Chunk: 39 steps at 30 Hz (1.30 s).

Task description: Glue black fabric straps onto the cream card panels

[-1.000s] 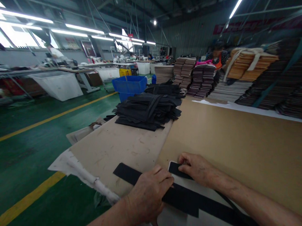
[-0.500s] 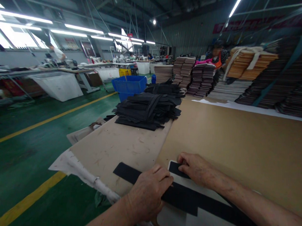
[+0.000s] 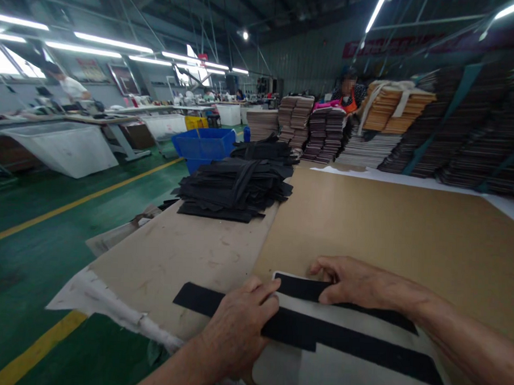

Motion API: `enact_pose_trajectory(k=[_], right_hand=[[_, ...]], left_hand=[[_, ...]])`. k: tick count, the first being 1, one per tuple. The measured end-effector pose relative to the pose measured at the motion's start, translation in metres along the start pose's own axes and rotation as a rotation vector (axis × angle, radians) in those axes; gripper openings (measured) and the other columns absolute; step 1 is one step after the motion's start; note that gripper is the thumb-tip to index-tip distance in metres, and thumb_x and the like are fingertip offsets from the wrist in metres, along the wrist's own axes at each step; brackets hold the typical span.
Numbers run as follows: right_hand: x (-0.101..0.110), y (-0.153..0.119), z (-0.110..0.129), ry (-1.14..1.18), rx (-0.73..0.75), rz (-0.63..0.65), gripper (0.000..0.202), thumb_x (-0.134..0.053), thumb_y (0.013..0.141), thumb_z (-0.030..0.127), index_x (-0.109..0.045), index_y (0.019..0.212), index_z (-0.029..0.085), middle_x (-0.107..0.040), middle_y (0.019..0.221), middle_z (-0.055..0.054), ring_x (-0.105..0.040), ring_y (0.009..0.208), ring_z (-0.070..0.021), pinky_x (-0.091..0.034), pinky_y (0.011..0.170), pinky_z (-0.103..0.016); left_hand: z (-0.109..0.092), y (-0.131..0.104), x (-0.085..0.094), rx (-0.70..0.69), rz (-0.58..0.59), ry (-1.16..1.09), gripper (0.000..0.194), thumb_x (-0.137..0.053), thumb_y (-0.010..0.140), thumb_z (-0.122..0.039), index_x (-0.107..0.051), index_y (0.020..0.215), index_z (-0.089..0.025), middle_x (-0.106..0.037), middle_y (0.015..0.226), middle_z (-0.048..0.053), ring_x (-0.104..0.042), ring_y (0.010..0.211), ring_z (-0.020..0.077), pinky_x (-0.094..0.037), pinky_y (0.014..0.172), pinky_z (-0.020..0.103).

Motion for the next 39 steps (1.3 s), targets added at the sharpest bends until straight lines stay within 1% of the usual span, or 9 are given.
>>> enact_pose_trajectory(k=[3,5,7,10,14,21,25,34,39], right_hand=[[0.017,-0.043,-0.043,0.163,-0.058,0.067,0.025,-0.064,0.07,0.022,-0.059,0.094,0.022,-0.058,0.079,0.004,-0.053,0.067,-0.0122,-0.036,0.056,-0.023],[0.019,-0.068,-0.073,0.261,-0.113,0.065,0.025,-0.064,0.073,0.028,-0.058,0.096,0.021,-0.058,0.079,0.003,-0.052,0.067,-0.0122,-0.037,0.058,-0.023],[0.015,-0.087,-0.097,0.329,-0.16,0.005,0.023,-0.063,0.076,0.035,-0.059,0.093,0.021,-0.059,0.08,0.001,-0.052,0.07,-0.0131,-0.038,0.062,-0.025],[0.005,-0.103,-0.117,0.374,-0.239,-0.184,0.025,-0.063,0.076,0.043,-0.058,0.083,0.02,-0.057,0.078,0.001,-0.051,0.07,-0.0141,-0.039,0.064,-0.026],[-0.006,-0.11,-0.118,0.464,-0.28,-0.38,0.022,-0.062,0.074,0.042,-0.055,0.078,0.021,-0.054,0.072,0.002,-0.049,0.067,-0.014,-0.04,0.064,-0.027],[0.0,-0.114,-0.114,0.341,-0.308,-0.535,0.01,-0.057,0.079,0.031,-0.054,0.08,0.022,-0.056,0.072,0.002,-0.051,0.068,-0.0147,-0.041,0.064,-0.027],[0.0,-0.11,-0.117,0.268,-0.308,-0.561,0.006,-0.055,0.079,0.027,-0.052,0.078,0.022,-0.054,0.072,0.002,-0.05,0.068,-0.0144,-0.04,0.065,-0.027],[-0.001,-0.107,-0.113,0.108,-0.332,-0.602,0.005,-0.054,0.08,0.026,-0.052,0.077,0.023,-0.054,0.07,0.003,-0.051,0.068,-0.0154,-0.038,0.063,-0.027],[-0.001,-0.108,-0.114,0.008,-0.37,-0.57,0.005,-0.053,0.084,0.025,-0.052,0.08,0.022,-0.057,0.073,0.001,-0.054,0.069,-0.0158,-0.04,0.065,-0.028]], left_hand=[[0.001,0.001,0.0,0.008,-0.018,-0.02,0.05,-0.054,0.066,-0.004,-0.062,0.113,-0.018,-0.049,0.147,0.002,-0.048,0.118,0.0259,-0.047,0.101,0.042],[0.002,0.001,-0.001,0.015,-0.022,-0.023,0.05,-0.052,0.068,-0.003,-0.063,0.114,-0.019,-0.049,0.148,0.002,-0.048,0.119,0.0256,-0.047,0.101,0.042],[0.003,0.001,-0.002,0.015,-0.026,-0.013,0.05,-0.051,0.07,-0.003,-0.062,0.116,-0.019,-0.049,0.148,0.003,-0.048,0.119,0.0256,-0.048,0.101,0.042],[0.005,0.001,-0.005,-0.003,-0.03,0.022,0.054,-0.05,0.067,-0.002,-0.062,0.118,-0.019,-0.049,0.148,0.004,-0.049,0.119,0.026,-0.049,0.1,0.043],[0.009,0.0,-0.01,-0.028,-0.06,0.063,0.061,-0.048,0.062,-0.001,-0.062,0.119,-0.021,-0.05,0.147,0.003,-0.051,0.118,0.0264,-0.049,0.099,0.044],[0.015,-0.002,-0.012,-0.051,-0.082,0.097,0.063,-0.051,0.063,-0.005,-0.063,0.122,-0.024,-0.051,0.146,0.001,-0.053,0.12,0.0265,-0.048,0.1,0.043],[0.015,-0.002,-0.012,-0.037,-0.041,0.121,0.063,-0.052,0.064,-0.006,-0.064,0.122,-0.024,-0.05,0.147,0.001,-0.052,0.123,0.0268,-0.048,0.103,0.043],[0.019,-0.001,-0.016,-0.065,-0.078,0.15,0.06,-0.052,0.065,-0.006,-0.064,0.121,-0.024,-0.05,0.148,0.0,-0.052,0.123,0.0266,-0.05,0.101,0.042],[0.018,-0.001,-0.016,-0.054,-0.076,0.137,0.059,-0.051,0.067,-0.006,-0.063,0.122,-0.024,-0.05,0.148,0.001,-0.052,0.123,0.0263,-0.049,0.102,0.043]])
Point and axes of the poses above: each hand's wrist, its own y-axis towards the middle knuckle, its own x-axis out of the back of the hand, z = x × y, the point moved 5 cm from there along y, towards the middle knuckle
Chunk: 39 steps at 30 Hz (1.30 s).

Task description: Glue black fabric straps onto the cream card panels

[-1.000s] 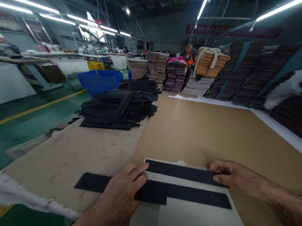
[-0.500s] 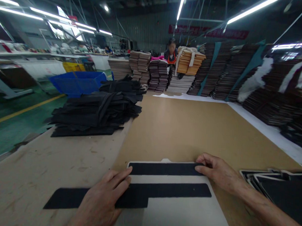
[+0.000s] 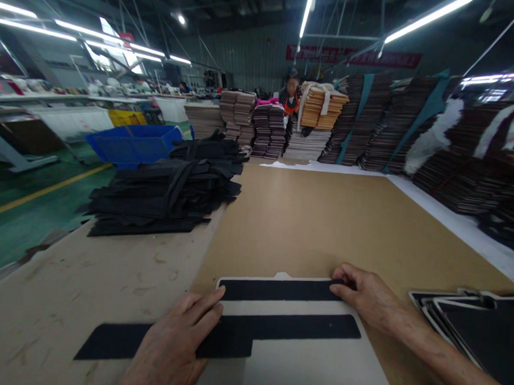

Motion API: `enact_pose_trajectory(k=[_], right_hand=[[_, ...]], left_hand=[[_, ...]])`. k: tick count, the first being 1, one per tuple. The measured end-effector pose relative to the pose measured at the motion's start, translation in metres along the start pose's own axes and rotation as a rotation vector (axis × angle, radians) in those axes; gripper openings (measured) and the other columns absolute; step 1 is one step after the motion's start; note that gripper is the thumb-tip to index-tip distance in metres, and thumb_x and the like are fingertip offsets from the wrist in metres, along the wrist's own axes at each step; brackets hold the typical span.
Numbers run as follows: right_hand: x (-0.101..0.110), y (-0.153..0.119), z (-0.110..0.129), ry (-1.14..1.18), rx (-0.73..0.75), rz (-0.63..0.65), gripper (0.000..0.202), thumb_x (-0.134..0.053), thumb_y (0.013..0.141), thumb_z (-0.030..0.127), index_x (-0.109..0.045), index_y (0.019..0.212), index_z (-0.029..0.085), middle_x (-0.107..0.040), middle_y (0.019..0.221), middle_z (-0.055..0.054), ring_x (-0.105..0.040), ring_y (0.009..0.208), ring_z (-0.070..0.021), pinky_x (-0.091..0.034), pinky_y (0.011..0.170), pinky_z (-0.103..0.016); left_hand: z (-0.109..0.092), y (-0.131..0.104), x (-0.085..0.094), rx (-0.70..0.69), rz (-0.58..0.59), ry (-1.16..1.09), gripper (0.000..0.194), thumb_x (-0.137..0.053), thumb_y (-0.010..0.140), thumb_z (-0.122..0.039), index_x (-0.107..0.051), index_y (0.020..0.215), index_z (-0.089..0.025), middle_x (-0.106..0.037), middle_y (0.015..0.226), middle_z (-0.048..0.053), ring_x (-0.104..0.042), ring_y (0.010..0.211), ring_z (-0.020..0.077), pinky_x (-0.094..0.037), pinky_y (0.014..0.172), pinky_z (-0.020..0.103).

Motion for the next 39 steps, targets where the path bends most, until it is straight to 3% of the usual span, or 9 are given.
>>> enact_pose_trajectory(k=[5,9,11,13,17,21,26,34,39], right_hand=[[0.004,-0.003,0.016,-0.263,0.208,-0.07,0.012,-0.052,0.086,0.016,-0.061,0.093,0.021,-0.063,0.097,-0.006,-0.061,0.087,-0.019,-0.046,0.08,-0.032],[-0.011,-0.017,0.047,-0.577,0.319,-0.016,0.04,-0.04,0.08,-0.004,-0.067,0.1,0.019,-0.067,0.094,-0.007,-0.066,0.086,-0.0213,-0.05,0.078,-0.034],[-0.021,-0.026,0.065,-0.762,0.37,-0.038,0.061,-0.041,0.077,-0.007,-0.062,0.125,0.023,-0.068,0.095,-0.009,-0.067,0.083,-0.0247,-0.051,0.069,-0.035],[-0.034,-0.034,0.081,-0.922,0.436,-0.056,0.077,-0.044,0.076,-0.005,-0.047,0.144,0.033,-0.069,0.091,-0.01,-0.066,0.076,-0.0264,-0.049,0.059,-0.034],[-0.053,-0.04,0.092,-1.09,0.512,-0.065,0.082,-0.05,0.077,0.0,-0.04,0.148,0.039,-0.066,0.079,-0.01,-0.062,0.07,-0.0279,-0.048,0.055,-0.035],[-0.049,-0.037,0.073,-1.02,0.468,-0.118,0.078,-0.048,0.078,-0.001,-0.042,0.147,0.035,-0.065,0.094,-0.011,-0.063,0.079,-0.0283,-0.053,0.055,-0.036],[-0.027,-0.038,0.035,-1.0,0.36,-0.16,0.069,-0.041,0.078,-0.007,-0.052,0.141,0.019,-0.065,0.106,-0.014,-0.065,0.089,-0.0278,-0.06,0.062,-0.039],[-0.002,-0.045,0.015,-0.924,0.362,-0.157,0.073,-0.039,0.078,-0.008,-0.048,0.144,0.023,-0.066,0.121,-0.011,-0.063,0.102,-0.0301,-0.062,0.075,-0.044],[0.006,-0.051,-0.013,-0.729,0.323,-0.249,0.064,-0.036,0.082,-0.003,-0.055,0.138,0.021,-0.061,0.135,-0.011,-0.06,0.117,-0.0261,-0.054,0.098,-0.046]], left_hand=[[-0.003,0.005,0.009,0.049,0.075,-0.036,0.071,-0.047,0.065,-0.004,-0.057,0.132,-0.023,-0.054,0.144,0.002,-0.053,0.122,0.0254,-0.048,0.104,0.043],[-0.019,0.021,0.028,0.038,0.191,-0.009,0.072,-0.05,0.074,-0.01,-0.045,0.144,-0.021,-0.058,0.138,0.009,-0.053,0.123,0.0289,-0.049,0.101,0.047],[-0.03,0.032,0.033,0.013,0.224,0.039,0.07,-0.051,0.077,-0.012,-0.044,0.145,-0.021,-0.06,0.13,0.012,-0.055,0.119,0.0305,-0.05,0.098,0.049],[-0.039,0.04,0.034,0.0,0.227,0.103,0.07,-0.052,0.078,-0.012,-0.044,0.146,-0.024,-0.062,0.121,0.013,-0.058,0.112,0.0311,-0.052,0.092,0.05],[-0.044,0.046,0.025,-0.023,0.21,0.176,0.07,-0.053,0.076,-0.01,-0.046,0.144,-0.024,-0.058,0.119,0.015,-0.056,0.11,0.032,-0.053,0.09,0.05],[-0.036,0.043,0.02,0.016,0.188,0.129,0.068,-0.054,0.075,-0.01,-0.049,0.142,-0.023,-0.057,0.119,0.013,-0.053,0.112,0.0307,-0.051,0.094,0.05],[-0.023,0.033,0.017,0.037,0.141,0.049,0.068,-0.052,0.073,-0.01,-0.052,0.139,-0.022,-0.056,0.127,0.012,-0.051,0.119,0.0307,-0.049,0.1,0.05],[-0.009,0.015,0.014,0.048,0.094,-0.005,0.068,-0.05,0.07,-0.01,-0.054,0.138,-0.019,-0.057,0.138,0.007,-0.051,0.128,0.0269,-0.043,0.111,0.045],[0.003,-0.004,0.008,0.005,-0.03,-0.033,0.069,-0.051,0.07,-0.009,-0.054,0.137,-0.024,-0.055,0.143,0.003,-0.051,0.129,0.0243,-0.046,0.11,0.042]])
Point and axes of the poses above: each hand's wrist, its own y-axis towards the middle knuckle, its own x-axis out of the back of the hand, z = x × y, the point moved 5 cm from there along y, towards the middle knuckle
